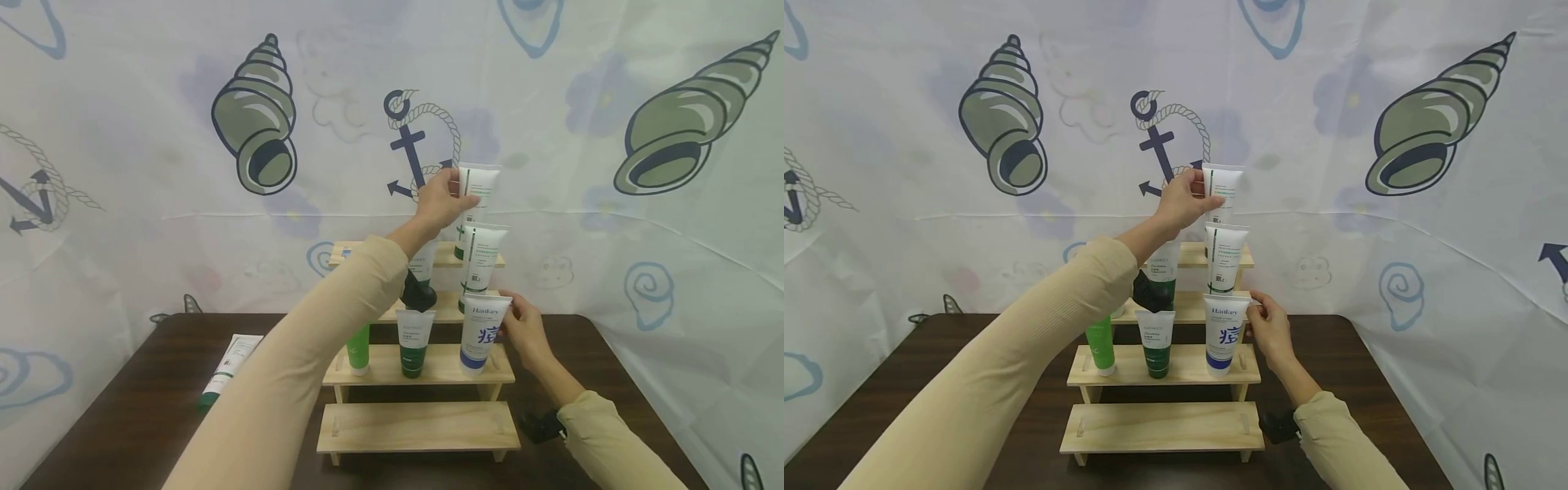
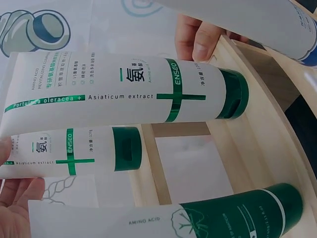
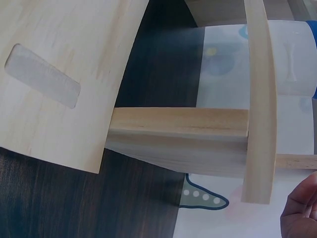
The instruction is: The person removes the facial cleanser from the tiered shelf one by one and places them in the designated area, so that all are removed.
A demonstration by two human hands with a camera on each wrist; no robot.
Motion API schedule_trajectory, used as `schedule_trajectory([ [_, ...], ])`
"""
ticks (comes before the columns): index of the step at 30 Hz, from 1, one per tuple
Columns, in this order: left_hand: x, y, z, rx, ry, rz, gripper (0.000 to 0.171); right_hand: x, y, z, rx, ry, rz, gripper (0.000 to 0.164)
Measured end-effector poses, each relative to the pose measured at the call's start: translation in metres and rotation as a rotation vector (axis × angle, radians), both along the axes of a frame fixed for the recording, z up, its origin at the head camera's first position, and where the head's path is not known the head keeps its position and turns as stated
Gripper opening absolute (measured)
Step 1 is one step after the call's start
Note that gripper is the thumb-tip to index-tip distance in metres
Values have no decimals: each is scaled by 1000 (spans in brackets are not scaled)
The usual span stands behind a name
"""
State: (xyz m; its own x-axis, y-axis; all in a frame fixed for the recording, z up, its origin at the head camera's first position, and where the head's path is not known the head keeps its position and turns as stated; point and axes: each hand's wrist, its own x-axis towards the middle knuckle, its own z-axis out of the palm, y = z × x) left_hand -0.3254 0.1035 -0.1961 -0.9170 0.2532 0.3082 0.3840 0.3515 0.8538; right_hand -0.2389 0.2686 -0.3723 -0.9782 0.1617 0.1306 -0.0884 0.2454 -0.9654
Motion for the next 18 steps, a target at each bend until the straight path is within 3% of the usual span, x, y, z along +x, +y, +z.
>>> schedule_trajectory([
  [12, 3, -12, 5, 3, 80, 65, 39, 0, -3, 0, -2, 6, 15, 41],
  [18, 9, -19, 14, 48, 73, 49, 36, 0, 0, 0, -4, 8, 19, 41],
])
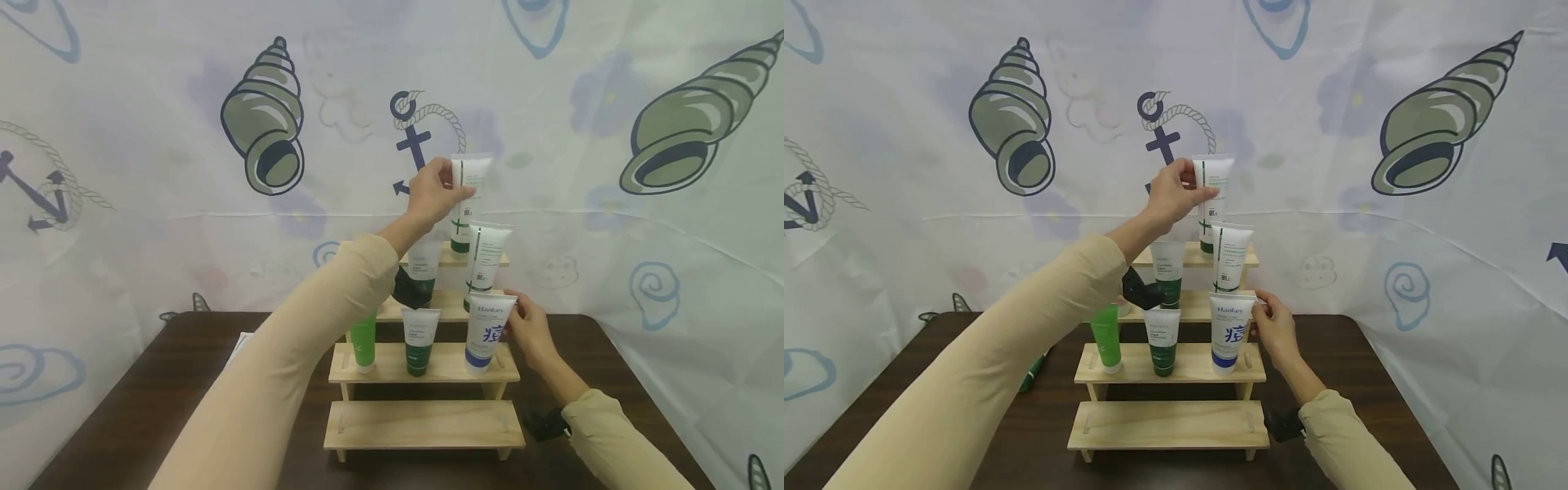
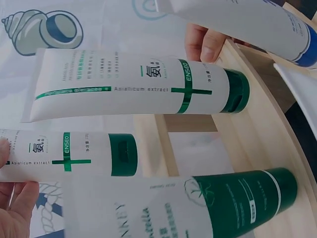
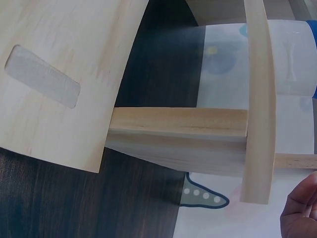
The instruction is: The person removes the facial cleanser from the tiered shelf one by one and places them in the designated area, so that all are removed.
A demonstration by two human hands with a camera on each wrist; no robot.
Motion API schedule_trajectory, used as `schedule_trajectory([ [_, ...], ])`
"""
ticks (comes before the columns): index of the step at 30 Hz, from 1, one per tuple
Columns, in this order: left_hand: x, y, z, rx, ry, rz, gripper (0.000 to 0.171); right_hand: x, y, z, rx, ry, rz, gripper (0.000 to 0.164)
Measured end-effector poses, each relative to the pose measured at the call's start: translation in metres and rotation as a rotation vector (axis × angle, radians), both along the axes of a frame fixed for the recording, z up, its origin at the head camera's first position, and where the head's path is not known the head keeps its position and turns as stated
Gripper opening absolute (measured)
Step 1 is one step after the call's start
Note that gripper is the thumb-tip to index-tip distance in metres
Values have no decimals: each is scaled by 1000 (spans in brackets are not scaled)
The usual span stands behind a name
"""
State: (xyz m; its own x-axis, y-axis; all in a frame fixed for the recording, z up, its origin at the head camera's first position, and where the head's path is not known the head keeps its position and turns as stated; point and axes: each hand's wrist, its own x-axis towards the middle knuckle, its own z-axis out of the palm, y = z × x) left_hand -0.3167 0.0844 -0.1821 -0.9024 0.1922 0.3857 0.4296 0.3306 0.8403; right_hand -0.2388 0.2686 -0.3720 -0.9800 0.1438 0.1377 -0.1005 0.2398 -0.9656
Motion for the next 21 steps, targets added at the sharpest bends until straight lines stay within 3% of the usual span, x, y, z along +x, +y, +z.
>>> schedule_trajectory([
  [9, 6, -18, 18, 16, 36, 22, 37, 0, 0, 4, 15, 3, -1, 42],
  [21, 12, -67, 31, 125, 18, 72, 40, 3, -2, 2, 12, -4, 0, 42],
])
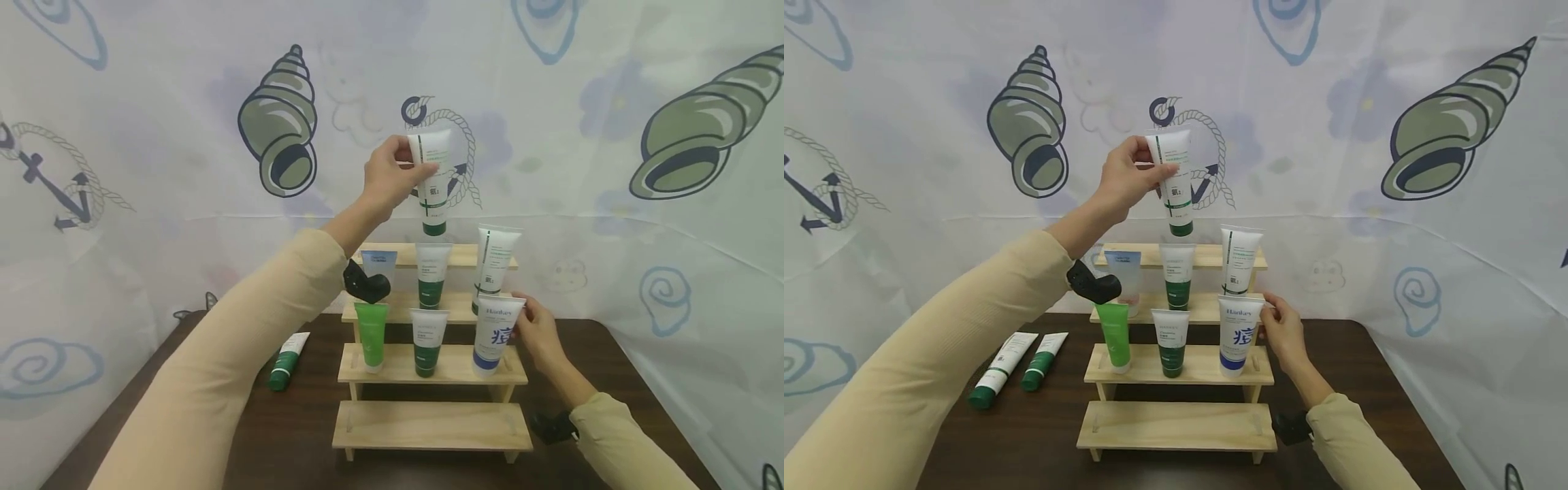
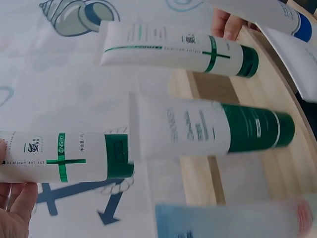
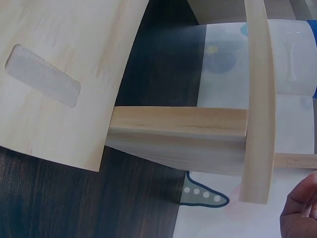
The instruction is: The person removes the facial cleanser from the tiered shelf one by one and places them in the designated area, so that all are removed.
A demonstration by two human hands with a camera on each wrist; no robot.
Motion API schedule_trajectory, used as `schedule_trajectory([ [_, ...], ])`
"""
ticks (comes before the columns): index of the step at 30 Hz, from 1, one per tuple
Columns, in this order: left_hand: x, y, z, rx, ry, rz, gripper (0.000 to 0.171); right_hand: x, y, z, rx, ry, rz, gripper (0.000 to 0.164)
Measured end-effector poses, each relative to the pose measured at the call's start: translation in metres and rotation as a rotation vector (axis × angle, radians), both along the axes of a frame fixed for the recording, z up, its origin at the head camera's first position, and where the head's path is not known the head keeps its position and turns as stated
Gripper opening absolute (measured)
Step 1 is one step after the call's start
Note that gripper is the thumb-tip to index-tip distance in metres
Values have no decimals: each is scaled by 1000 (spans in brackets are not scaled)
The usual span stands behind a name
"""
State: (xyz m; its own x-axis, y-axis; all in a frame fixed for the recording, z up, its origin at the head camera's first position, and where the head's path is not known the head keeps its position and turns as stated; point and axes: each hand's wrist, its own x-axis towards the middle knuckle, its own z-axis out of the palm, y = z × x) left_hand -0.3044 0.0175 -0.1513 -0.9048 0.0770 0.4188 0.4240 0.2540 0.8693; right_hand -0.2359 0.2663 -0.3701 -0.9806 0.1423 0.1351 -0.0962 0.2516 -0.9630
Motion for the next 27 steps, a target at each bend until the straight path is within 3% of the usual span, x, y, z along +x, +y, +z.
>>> schedule_trajectory([
  [16, 1, -71, -5, 49, 19, 95, 43, 1, -1, -1, 28, -16, -13, 43],
  [27, 4, -118, -20, 44, -20, 194, 46, -2, 0, -2, 26, -11, -22, 45],
])
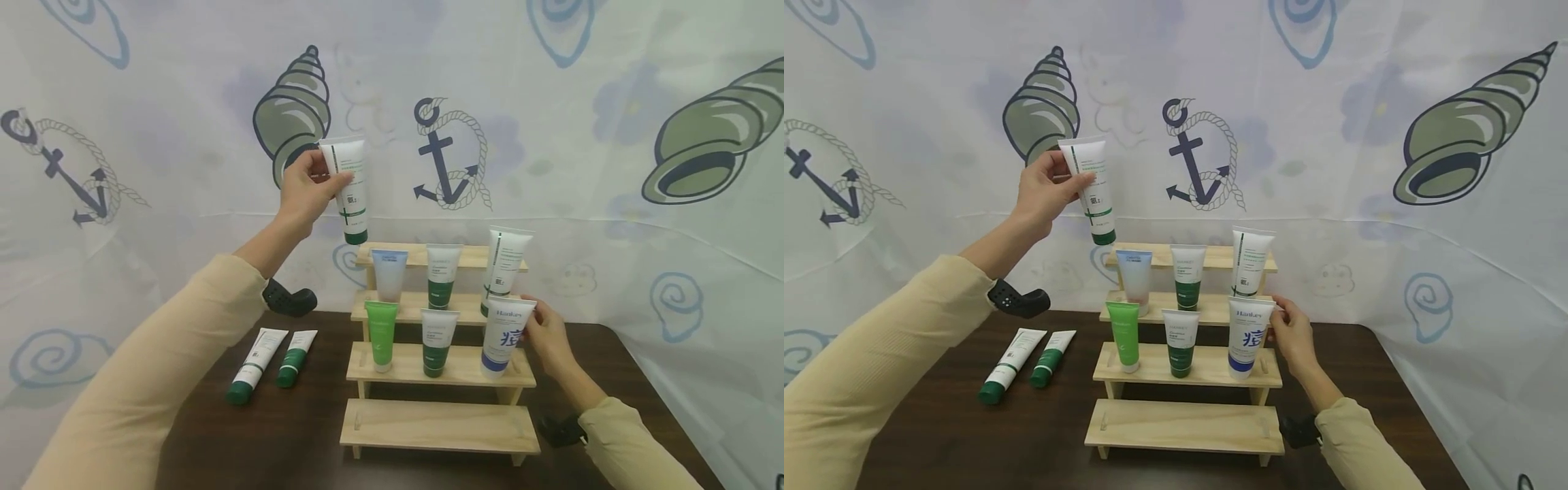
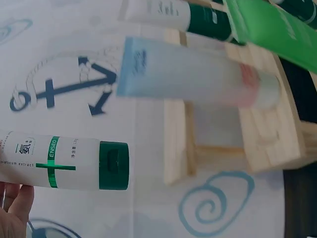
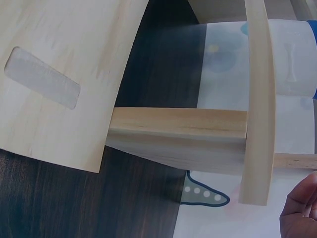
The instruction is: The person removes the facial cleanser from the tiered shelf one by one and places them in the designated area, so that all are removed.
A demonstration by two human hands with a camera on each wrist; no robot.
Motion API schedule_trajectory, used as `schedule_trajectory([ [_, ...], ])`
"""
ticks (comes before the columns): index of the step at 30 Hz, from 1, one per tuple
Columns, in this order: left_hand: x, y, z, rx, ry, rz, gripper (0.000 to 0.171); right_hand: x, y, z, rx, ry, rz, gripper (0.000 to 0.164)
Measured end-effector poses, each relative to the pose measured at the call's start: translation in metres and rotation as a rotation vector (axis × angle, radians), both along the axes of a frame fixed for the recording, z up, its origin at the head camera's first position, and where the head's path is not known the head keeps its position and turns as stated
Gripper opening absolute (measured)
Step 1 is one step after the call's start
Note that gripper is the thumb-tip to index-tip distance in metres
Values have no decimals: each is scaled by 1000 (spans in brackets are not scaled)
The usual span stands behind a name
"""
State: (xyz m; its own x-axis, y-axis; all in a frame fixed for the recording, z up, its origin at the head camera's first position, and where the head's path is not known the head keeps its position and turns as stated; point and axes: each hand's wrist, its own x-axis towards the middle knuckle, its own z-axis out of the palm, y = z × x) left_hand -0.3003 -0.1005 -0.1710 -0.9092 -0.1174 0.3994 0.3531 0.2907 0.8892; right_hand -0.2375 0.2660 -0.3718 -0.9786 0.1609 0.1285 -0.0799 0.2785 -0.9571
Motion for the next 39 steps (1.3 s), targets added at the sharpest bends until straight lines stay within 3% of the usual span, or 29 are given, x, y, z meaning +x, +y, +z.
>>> schedule_trajectory([
  [19, 4, -90, -68, -106, -136, 130, 54, 3, 0, 3, 11, 11, 8, 47],
  [27, 8, -126, -101, -195, -202, 156, 57, 4, -1, 4, 33, 3, 13, 48],
  [39, 10, -162, -142, -300, -239, 156, 55, 3, -2, 3, 33, 3, 0, 47],
])
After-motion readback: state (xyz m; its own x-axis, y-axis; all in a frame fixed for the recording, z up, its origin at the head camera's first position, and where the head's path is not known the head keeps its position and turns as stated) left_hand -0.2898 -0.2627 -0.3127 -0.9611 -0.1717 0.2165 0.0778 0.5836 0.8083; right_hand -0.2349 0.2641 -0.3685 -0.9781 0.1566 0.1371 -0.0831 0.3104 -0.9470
